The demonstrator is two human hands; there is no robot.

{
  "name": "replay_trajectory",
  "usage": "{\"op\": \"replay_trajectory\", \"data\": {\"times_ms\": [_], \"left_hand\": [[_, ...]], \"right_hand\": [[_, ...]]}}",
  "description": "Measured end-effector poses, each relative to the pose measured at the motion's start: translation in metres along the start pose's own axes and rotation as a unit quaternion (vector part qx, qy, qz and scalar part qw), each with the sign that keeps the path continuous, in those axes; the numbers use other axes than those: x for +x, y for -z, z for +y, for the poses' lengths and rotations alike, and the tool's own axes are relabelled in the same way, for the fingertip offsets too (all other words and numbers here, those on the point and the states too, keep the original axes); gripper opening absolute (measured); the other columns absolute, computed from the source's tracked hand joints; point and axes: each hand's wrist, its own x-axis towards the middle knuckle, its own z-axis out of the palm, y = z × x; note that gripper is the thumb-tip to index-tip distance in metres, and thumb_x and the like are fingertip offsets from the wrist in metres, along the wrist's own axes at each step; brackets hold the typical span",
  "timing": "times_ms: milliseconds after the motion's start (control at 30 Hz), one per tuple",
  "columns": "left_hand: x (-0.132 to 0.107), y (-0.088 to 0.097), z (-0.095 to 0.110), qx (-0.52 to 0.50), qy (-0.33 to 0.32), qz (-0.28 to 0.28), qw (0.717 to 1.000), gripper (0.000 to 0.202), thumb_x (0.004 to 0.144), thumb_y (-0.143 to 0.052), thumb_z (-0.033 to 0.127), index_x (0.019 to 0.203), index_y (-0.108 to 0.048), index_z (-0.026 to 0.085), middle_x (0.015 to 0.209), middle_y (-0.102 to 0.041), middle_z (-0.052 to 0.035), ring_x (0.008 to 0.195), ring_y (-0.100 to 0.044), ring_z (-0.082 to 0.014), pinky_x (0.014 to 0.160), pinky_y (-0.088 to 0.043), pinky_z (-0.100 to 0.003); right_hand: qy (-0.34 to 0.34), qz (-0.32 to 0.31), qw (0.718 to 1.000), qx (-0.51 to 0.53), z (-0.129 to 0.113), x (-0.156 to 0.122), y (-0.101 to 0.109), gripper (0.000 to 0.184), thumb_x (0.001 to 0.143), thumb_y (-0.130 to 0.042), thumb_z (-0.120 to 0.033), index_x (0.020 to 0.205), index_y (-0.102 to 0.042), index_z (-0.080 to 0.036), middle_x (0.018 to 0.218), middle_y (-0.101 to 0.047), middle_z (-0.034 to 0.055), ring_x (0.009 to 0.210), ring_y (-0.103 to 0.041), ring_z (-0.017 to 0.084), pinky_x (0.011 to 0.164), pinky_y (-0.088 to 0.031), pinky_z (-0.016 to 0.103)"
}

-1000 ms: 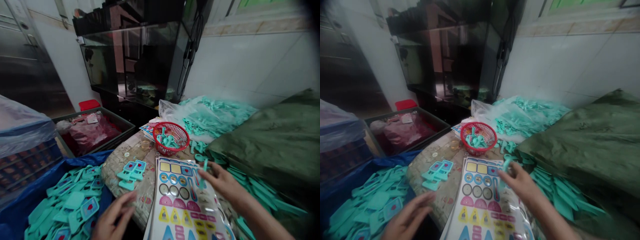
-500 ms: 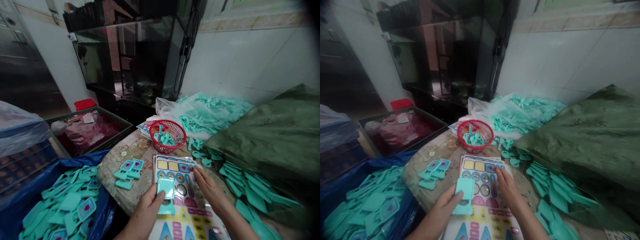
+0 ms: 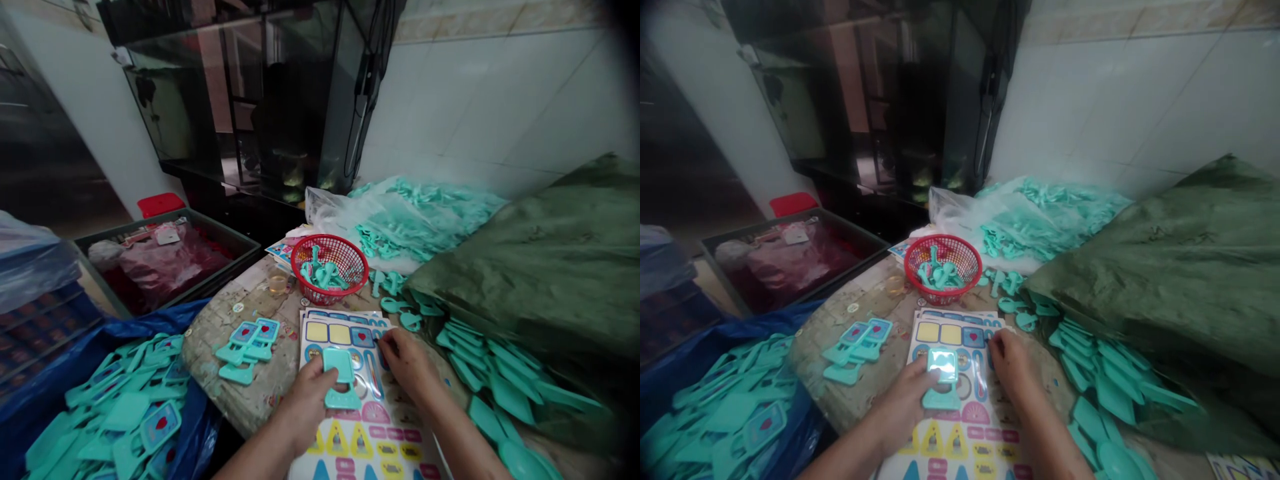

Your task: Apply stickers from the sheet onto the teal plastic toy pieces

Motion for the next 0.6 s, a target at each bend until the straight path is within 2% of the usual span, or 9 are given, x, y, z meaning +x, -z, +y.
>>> {"op": "replay_trajectory", "data": {"times_ms": [200, 300, 467, 600], "left_hand": [[0.0, 0.0, 0.004, -0.008, 0.016, -0.002, 1.0, 0.029, 0.068, -0.063, 0.029, 0.094, -0.058, 0.016, 0.085, -0.065, -0.0065, 0.076, -0.061, -0.0174, 0.067, -0.052, -0.033], [-0.001, 0.0, 0.004, -0.004, 0.013, -0.002, 1.0, 0.029, 0.067, -0.064, 0.029, 0.094, -0.058, 0.017, 0.086, -0.065, -0.0059, 0.077, -0.061, -0.0178, 0.067, -0.052, -0.033], [-0.001, -0.001, 0.001, -0.002, 0.006, 0.001, 1.0, 0.032, 0.069, -0.063, 0.029, 0.099, -0.058, 0.018, 0.086, -0.065, -0.0049, 0.079, -0.061, -0.0187, 0.066, -0.052, -0.031], [0.0, 0.0, -0.002, -0.01, -0.001, -0.002, 1.0, 0.034, 0.069, -0.061, 0.028, 0.102, -0.059, 0.02, 0.085, -0.066, -0.0036, 0.081, -0.062, -0.0196, 0.067, -0.051, -0.032]], "right_hand": [[-0.008, -0.012, 1.0, 0.016, 0.004, -0.003, -0.006, 0.017, 0.08, -0.043, -0.035, 0.071, -0.051, -0.023, 0.062, -0.057, 0.0001, 0.058, -0.052, 0.018, 0.055, -0.037, 0.027], [-0.023, -0.001, 0.999, 0.026, 0.0, -0.002, -0.005, 0.019, 0.078, -0.048, -0.039, 0.067, -0.05, -0.023, 0.059, -0.056, -0.0003, 0.055, -0.05, 0.017, 0.052, -0.034, 0.027], [-0.022, 0.028, 0.998, 0.061, -0.024, -0.005, 0.001, 0.017, 0.069, -0.059, -0.034, 0.06, -0.05, -0.023, 0.058, -0.051, -0.0016, 0.054, -0.043, 0.016, 0.051, -0.025, 0.026], [-0.003, -0.007, 0.988, 0.157, -0.045, -0.012, 0.002, 0.021, 0.071, -0.06, -0.038, 0.062, -0.049, -0.022, 0.058, -0.048, -0.0036, 0.055, -0.042, 0.013, 0.053, -0.03, 0.025]]}}
